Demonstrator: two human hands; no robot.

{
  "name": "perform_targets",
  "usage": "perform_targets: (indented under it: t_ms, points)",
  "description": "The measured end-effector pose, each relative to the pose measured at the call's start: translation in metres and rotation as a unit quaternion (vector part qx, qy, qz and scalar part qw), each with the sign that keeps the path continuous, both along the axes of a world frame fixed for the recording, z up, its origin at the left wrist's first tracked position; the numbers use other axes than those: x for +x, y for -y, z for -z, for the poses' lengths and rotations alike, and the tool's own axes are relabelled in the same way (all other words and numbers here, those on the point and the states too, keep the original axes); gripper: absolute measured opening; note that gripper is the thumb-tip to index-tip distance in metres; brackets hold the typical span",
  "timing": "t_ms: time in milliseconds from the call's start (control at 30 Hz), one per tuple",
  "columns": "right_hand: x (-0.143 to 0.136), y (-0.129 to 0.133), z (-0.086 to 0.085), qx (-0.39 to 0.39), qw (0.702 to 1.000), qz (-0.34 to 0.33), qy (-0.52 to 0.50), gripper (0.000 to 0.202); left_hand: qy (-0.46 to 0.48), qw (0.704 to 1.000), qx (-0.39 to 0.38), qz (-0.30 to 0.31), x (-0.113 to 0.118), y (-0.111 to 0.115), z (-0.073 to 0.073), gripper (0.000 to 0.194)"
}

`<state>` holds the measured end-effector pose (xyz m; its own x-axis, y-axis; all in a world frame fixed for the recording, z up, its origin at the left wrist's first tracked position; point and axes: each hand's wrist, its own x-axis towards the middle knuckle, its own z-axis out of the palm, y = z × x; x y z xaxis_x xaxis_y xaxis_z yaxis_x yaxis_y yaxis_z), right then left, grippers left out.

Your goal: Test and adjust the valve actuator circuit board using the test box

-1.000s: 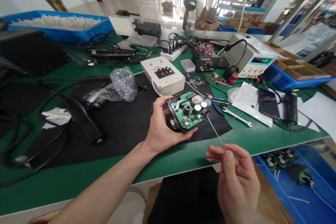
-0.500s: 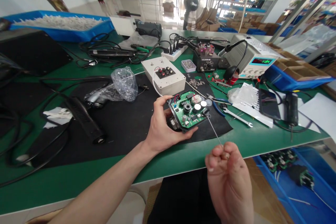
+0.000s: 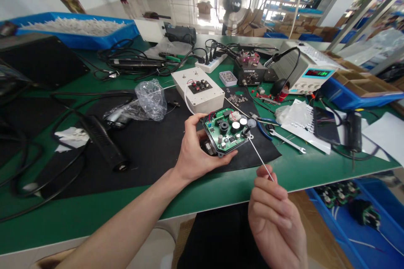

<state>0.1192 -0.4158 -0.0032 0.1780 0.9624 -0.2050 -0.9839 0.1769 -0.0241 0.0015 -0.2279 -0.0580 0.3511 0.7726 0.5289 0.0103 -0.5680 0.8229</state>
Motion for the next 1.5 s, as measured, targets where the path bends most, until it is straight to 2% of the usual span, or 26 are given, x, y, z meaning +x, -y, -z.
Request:
perform_targets:
  t_ms: [100, 233, 333, 433, 533, 600, 700, 733, 767, 800, 833, 900, 933, 967, 1000, 1033, 1100, 1167, 1233, 1267, 1300, 1333, 1433, 1500]
  points:
    - [-0.001, -0.002, 0.015, 0.047, 0.999, 0.003, 0.0, 0.022, 0.006, 1.0, 0.007, -0.001, 0.0, 0.0, -0.002, 0.106]
    - [-0.003, -0.01, 0.037, 0.096, 0.986, 0.033, 0.13, 0.021, 0.01, 1.0, 0.011, 0.006, 0.0, 0.0, -0.004, 0.107]
    - [0.003, -0.015, 0.052, 0.106, 0.962, 0.06, 0.245, 0.021, 0.011, 1.0, 0.0, 0.011, -0.001, 0.0, -0.003, 0.107]
    - [0.014, -0.019, 0.057, 0.094, 0.918, 0.096, 0.374, 0.021, 0.015, 1.0, -0.02, 0.013, -0.001, -0.001, 0.0, 0.109]
    - [0.027, -0.024, 0.051, 0.077, 0.841, 0.145, 0.516, 0.018, 0.034, 0.998, -0.048, 0.024, 0.002, -0.003, 0.001, 0.106]
    - [0.031, -0.029, 0.041, 0.058, 0.76, 0.197, 0.616, 0.02, 0.059, 0.996, -0.065, 0.032, 0.005, -0.005, 0.0, 0.102]
    - [0.031, -0.036, 0.022, 0.025, 0.622, 0.299, 0.723, 0.022, 0.083, 0.992, -0.088, 0.028, 0.006, -0.008, -0.002, 0.098]
    - [0.029, -0.038, 0.015, 0.015, 0.596, 0.321, 0.736, 0.02, 0.087, 0.991, -0.096, 0.027, 0.005, -0.008, -0.002, 0.097]
    - [0.027, -0.04, 0.01, 0.007, 0.59, 0.33, 0.736, 0.017, 0.089, 0.99, -0.104, 0.028, 0.005, -0.009, -0.003, 0.097]
    - [0.025, -0.042, 0.005, 0.0, 0.611, 0.322, 0.723, 0.016, 0.092, 0.989, -0.112, 0.031, 0.005, -0.009, -0.003, 0.097]
    - [0.024, -0.043, 0.002, -0.001, 0.654, 0.292, 0.697, 0.019, 0.095, 0.988, -0.118, 0.035, 0.004, -0.01, -0.003, 0.097]
    - [0.025, -0.046, 0.0, 0.02, 0.763, 0.192, 0.617, 0.026, 0.101, 0.986, -0.127, 0.041, 0.004, -0.011, -0.003, 0.097]
    - [0.026, -0.047, 0.001, 0.041, 0.806, 0.141, 0.573, 0.025, 0.104, 0.985, -0.13, 0.042, 0.004, -0.011, -0.003, 0.096]
    - [0.029, -0.048, 0.003, 0.064, 0.836, 0.102, 0.536, 0.02, 0.107, 0.985, -0.131, 0.042, 0.004, -0.012, -0.003, 0.095]
    - [0.031, -0.05, 0.006, 0.083, 0.852, 0.079, 0.511, 0.014, 0.108, 0.985, -0.13, 0.044, 0.004, -0.012, -0.003, 0.095]
    - [0.033, -0.052, 0.01, 0.097, 0.858, 0.072, 0.499, 0.011, 0.109, 0.985, -0.13, 0.045, 0.004, -0.013, -0.003, 0.094]
    - [0.036, -0.055, 0.017, 0.111, 0.848, 0.087, 0.51, 0.013, 0.108, 0.985, -0.128, 0.049, 0.004, -0.014, -0.004, 0.093]
    - [0.034, -0.058, 0.019, 0.105, 0.81, 0.129, 0.562, 0.018, 0.106, 0.985, -0.129, 0.047, 0.004, -0.014, -0.004, 0.093]
    - [0.03, -0.059, 0.015, 0.083, 0.751, 0.21, 0.62, 0.022, 0.104, 0.985, -0.131, 0.04, 0.003, -0.014, -0.005, 0.092]
    - [0.027, -0.059, 0.012, 0.069, 0.725, 0.249, 0.639, 0.02, 0.103, 0.985, -0.132, 0.038, 0.003, -0.014, -0.005, 0.092]
    - [0.025, -0.058, 0.008, 0.057, 0.712, 0.27, 0.645, 0.015, 0.102, 0.985, -0.132, 0.039, 0.003, -0.014, -0.005, 0.092]
    - [0.024, -0.058, 0.005, 0.054, 0.719, 0.267, 0.639, 0.008, 0.1, 0.985, -0.133, 0.041, 0.003, -0.014, -0.005, 0.093]
    - [0.025, -0.055, 0.0, 0.078, 0.809, 0.145, 0.565, 0.022, 0.097, 0.985, -0.133, 0.044, 0.002, -0.013, -0.004, 0.094]
    - [0.03, -0.055, 0.004, 0.106, 0.847, 0.077, 0.515, 0.019, 0.096, 0.986, -0.132, 0.042, 0.002, -0.013, -0.004, 0.094]
